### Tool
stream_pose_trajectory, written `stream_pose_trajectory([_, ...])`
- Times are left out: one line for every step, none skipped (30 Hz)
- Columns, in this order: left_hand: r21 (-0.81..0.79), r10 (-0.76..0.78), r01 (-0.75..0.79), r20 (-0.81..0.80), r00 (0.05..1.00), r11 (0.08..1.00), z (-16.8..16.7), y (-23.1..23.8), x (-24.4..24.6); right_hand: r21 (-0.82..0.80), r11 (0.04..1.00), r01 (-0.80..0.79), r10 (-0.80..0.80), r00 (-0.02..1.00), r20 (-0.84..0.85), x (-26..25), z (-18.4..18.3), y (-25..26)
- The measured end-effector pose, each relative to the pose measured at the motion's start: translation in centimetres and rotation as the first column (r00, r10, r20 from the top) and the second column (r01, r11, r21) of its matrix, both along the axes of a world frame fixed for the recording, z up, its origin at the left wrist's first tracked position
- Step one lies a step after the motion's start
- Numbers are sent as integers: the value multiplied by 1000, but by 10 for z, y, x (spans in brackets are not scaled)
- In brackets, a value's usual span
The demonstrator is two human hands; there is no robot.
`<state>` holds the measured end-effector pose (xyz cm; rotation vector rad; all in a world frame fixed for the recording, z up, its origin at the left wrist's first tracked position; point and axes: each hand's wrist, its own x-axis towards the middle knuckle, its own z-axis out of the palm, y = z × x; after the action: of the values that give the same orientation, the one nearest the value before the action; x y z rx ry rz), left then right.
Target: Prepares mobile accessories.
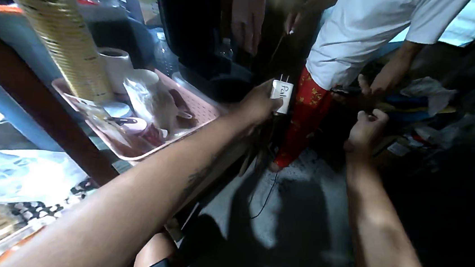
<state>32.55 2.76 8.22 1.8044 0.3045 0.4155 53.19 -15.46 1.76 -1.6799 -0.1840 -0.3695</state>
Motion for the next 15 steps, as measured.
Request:
stream_pose_trajectory([-40,19,-19,14,1000,999,-2,-4,3,-91,995,-40,53,987,149,-14,-1,3])
stream_pose_trajectory([-92,42,-40,29,999,995,-4,-8,6,-152,977,-148,181,956,231,-34,-1,8])
stream_pose_trajectory([-150,67,-59,50,997,987,-6,-13,8,-182,929,-323,358,908,217,-57,-1,14])
stream_pose_trajectory([-200,92,-75,80,992,977,-10,-18,10,-144,840,-523,540,833,120,-84,0,20])
stream_pose_trajectory([-233,109,-81,108,988,969,-13,-23,11,-74,718,-692,695,719,5,-109,1,23])
stream_pose_trajectory([-242,128,-95,125,984,966,-16,-26,11,-2,612,-791,788,610,-83,-128,-1,21])
stream_pose_trajectory([-227,152,-122,121,981,966,-18,-28,10,57,562,-825,823,552,-131,-137,-3,21])
stream_pose_trajectory([-191,174,-152,105,979,970,-20,-27,8,80,575,-814,814,558,-164,-142,-3,21])
stream_pose_trajectory([-135,190,-177,88,978,975,-22,-24,7,81,614,-785,783,592,-192,-143,-1,22])
stream_pose_trajectory([-85,188,-182,66,980,979,-24,-19,4,67,645,-761,755,621,-210,-141,3,25])
stream_pose_trajectory([-57,179,-176,47,983,983,-25,-14,0,56,661,-749,741,638,-211,-135,8,32])
stream_pose_trajectory([-52,162,-160,37,986,986,-25,-11,-5,50,675,-736,727,651,-218,-130,12,39])
stream_pose_trajectory([-53,136,-134,30,990,990,-25,-10,-11,52,692,-720,709,664,-235,-124,15,45])
stream_pose_trajectory([-53,104,-103,18,994,993,-25,-10,-20,61,713,-698,688,681,-250,-120,16,49])
stream_pose_trajectory([-60,70,-70,3,998,996,-27,-13,-33,64,735,-675,666,701,-256,-115,16,52])
